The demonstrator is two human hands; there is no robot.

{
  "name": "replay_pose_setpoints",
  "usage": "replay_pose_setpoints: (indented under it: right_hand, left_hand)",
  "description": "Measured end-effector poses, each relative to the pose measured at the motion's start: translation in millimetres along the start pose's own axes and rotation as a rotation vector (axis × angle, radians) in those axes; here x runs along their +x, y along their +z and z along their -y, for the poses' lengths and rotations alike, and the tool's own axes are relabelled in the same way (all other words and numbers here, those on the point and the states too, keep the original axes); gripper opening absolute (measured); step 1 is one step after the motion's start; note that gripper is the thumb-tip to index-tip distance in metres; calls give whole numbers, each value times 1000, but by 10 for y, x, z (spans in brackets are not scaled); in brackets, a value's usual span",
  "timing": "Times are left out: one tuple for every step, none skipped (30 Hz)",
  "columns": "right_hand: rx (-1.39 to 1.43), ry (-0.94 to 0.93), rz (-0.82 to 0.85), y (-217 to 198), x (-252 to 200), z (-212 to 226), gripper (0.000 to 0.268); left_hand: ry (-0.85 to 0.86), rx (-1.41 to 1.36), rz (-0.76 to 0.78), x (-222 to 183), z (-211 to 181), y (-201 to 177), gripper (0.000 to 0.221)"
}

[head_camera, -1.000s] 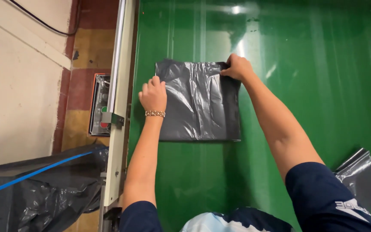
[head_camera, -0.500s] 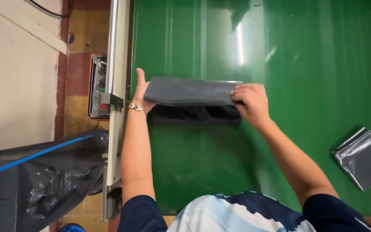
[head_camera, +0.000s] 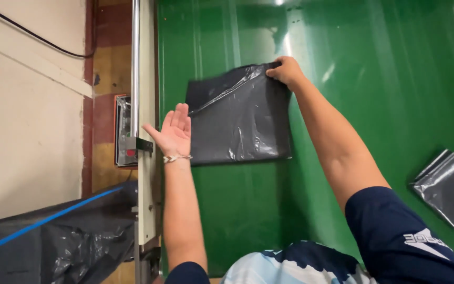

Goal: Picking up plastic bags from a conveyor belt, folding them into rectangles, and stacking them into a red plastic crate.

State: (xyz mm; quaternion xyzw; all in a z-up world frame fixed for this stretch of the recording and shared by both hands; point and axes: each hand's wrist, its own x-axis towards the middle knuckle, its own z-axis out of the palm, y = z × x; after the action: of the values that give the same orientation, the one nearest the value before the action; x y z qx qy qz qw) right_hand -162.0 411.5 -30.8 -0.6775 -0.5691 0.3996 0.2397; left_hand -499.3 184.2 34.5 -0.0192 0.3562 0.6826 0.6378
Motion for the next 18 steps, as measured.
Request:
replay_pose_setpoints:
  right_hand:
    - [-28,26,-16,75,83,-103,31]
    - [-27,30,-14,93,120,-119,31]
    - [-59,14,-5,116,157,-140,31]
    - [-95,4,5,128,153,-205,31]
    - [-99,15,10,111,153,-178,31]
    - [-174,-79,-28,94,139,-165,33]
    - [-248,-174,-64,74,120,-148,36]
    - [-252,-173,-66,9,-99,-10,36]
    - [-196,-289,-102,-56,-328,131,31]
    - [-136,-406,-133,-96,-564,277,27]
    - [-138,-406,-130,-164,-861,341,27]
    - [-119,-566,-154,-227,-1160,404,21]
    - [-99,-725,-178,-294,-1459,463,15]
    - [-99,-720,-176,-310,-1686,432,15]
    - [-112,-852,-201,-329,-1914,402,14]
    - [-123,-980,-224,-341,-2157,371,16]
    - [-120,-973,-221,-309,-2269,260,16]
    - [-145,-1017,-252,-272,-2377,156,19]
  left_hand:
    - [120,-82,-73,-57,28,98,79]
    - [118,-80,-77,-29,172,226,79]
    - [56,-50,52,2,317,347,72]
    - [-12,-23,176,3,496,448,67]
    - [-21,-24,167,84,663,498,67]
    - [-181,252,250,153,840,540,78]
    - [-344,527,332,211,1015,582,91]
    - [-346,523,334,330,1138,520,91]
    - [-431,607,367,439,1259,459,99]
    - [-513,690,395,536,1366,381,109]
    - [-513,687,393,482,1266,403,109]
    - [-545,590,407,431,1159,424,116]
    - [-576,492,421,380,1056,444,122]
    - [-580,492,418,346,942,373,122]
    - [-570,390,416,313,830,303,120]
    - [-560,288,411,264,714,222,117]
    - [-566,289,404,296,604,63,117]
    - [-543,235,325,331,483,-95,111]
